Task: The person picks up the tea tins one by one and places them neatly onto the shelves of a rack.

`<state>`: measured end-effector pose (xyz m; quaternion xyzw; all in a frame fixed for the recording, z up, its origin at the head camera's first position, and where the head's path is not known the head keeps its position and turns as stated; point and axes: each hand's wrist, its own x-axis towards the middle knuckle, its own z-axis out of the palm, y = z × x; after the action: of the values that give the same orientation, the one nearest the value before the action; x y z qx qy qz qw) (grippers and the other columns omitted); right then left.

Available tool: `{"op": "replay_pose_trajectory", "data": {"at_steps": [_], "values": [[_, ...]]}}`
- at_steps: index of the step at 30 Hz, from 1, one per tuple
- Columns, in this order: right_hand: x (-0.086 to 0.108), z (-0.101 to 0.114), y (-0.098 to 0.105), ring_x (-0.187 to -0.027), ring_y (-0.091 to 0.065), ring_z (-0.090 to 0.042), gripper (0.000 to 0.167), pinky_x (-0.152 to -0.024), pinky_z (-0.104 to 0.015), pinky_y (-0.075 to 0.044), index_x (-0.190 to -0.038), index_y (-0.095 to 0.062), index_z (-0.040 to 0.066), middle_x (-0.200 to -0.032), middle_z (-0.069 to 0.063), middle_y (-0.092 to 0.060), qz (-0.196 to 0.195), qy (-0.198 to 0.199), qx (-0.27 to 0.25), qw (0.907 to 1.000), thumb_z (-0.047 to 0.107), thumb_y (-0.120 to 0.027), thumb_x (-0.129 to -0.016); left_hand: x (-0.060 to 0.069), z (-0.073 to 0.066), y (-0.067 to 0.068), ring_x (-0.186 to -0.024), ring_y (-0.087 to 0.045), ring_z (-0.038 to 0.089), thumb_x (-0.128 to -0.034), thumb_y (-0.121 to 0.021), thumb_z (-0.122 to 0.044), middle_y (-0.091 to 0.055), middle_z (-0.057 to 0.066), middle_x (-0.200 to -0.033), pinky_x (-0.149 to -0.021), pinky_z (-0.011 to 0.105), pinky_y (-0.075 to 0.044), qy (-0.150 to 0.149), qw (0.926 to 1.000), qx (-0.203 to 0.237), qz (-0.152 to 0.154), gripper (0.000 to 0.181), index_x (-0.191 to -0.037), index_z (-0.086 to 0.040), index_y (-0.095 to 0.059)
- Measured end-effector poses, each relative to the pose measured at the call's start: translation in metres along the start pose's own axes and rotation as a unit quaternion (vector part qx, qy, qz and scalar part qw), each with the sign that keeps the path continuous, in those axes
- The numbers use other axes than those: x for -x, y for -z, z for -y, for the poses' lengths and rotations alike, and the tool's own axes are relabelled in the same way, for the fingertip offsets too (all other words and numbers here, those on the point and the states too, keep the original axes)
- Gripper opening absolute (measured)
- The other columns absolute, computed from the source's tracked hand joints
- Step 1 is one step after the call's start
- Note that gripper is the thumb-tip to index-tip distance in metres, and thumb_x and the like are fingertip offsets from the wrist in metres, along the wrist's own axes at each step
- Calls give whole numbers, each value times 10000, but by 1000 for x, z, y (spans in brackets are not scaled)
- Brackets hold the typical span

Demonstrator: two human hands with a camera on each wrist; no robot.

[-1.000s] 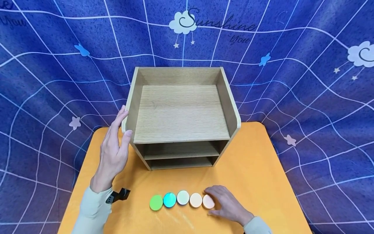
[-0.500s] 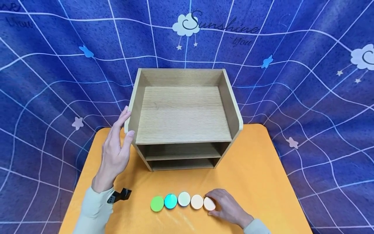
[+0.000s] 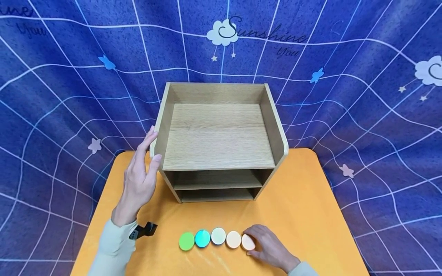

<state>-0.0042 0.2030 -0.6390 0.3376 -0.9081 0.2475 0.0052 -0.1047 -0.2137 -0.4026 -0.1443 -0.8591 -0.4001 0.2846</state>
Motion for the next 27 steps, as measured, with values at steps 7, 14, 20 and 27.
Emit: {"op": "replay_pose_trajectory", "data": {"at_steps": [7,14,20,27], "values": [[-1,-1,-2,-1171,-659,-187,608,-1033,-475,-523,-1259,-728,130,-1213,51,-723,-148,42,9,9999,305,-990,-739,0,0,-1,-1568,-370,279,-1130,-521,-214,-361,-47,-1733,-1112,652,-398,28,10000,-76,-12,546,-1664,-245,-413],[0,1,4,-1150,-665,-161,609,-980,-449,-563,-1278,-735,131,-1220,51,-722,-277,-133,-45,9995,290,-990,-748,3,0,-5,-1546,-404,304,-1139,-502,-196,-349,-38,-1739,-881,559,-479,-61,9999,-86,-43,545,-1672,-225,-396],[-6,3,19,-1161,-658,-142,615,-964,-444,-572,-1304,-730,127,-1247,65,-716,-342,-215,-131,9991,282,-991,-769,3,2,-7,-1567,-373,260,-1160,-472,-224,-321,-43,-1753,-1139,545,-408,-63,10000,61,37,543,-1690,-248,-358],[-19,15,37,-1176,-679,-172,618,-958,-442,-579,-1301,-727,108,-1268,28,-731,-565,-41,-33,9984,261,-992,-764,2,0,-2,-744,-550,231,-1161,-468,-204,-301,-35,-1760,-604,286,-326,-153,9998,-35,85,548,-1695,-219,-345]]}}
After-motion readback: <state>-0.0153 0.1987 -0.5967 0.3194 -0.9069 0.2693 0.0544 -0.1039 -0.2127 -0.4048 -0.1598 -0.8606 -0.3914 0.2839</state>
